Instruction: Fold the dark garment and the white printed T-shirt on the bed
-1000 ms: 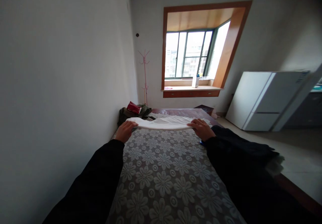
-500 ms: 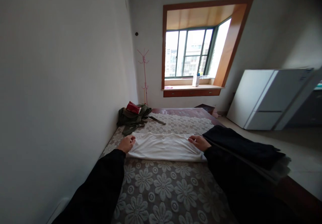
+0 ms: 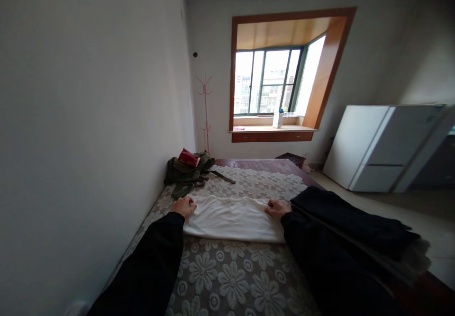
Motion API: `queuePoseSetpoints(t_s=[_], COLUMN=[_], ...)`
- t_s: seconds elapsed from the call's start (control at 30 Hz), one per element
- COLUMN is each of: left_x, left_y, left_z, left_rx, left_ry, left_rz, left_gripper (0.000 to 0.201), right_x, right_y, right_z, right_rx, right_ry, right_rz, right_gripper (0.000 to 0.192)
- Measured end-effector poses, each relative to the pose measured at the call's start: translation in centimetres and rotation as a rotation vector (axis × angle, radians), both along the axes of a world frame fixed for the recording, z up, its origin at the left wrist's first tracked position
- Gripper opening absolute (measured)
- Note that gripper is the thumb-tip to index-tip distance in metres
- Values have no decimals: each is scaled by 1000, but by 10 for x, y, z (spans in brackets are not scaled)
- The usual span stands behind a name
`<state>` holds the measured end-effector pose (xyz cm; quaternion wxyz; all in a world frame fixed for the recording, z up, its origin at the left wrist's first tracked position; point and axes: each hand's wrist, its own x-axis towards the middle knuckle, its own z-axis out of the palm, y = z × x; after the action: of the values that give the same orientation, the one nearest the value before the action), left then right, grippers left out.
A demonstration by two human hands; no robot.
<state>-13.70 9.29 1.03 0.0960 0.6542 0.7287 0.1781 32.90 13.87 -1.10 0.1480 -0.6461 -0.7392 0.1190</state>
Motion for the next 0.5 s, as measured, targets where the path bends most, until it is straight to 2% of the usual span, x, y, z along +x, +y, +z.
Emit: queuePoseSetpoints(t_s=[0.2, 0.3, 0.4, 0.5], left_x=[15, 19, 13, -2], left_y=[-4, -22, -65, -132], left_z=[22, 40, 56, 68], left_rx=[53, 105, 120, 79], left_ry=[-194, -324, -440, -604], left_rz=[-22, -75, -143, -318], left_gripper=[11, 18, 29, 31], right_x=[-11, -8, 4, 21], right_y=[2, -17, -62, -132], right_z=[25, 41, 51, 58], right_rx=[-19, 3, 27, 20], right_ry=[185, 308, 469, 567], right_rz=[49, 104, 164, 310], right_gripper=[9, 26, 48, 47])
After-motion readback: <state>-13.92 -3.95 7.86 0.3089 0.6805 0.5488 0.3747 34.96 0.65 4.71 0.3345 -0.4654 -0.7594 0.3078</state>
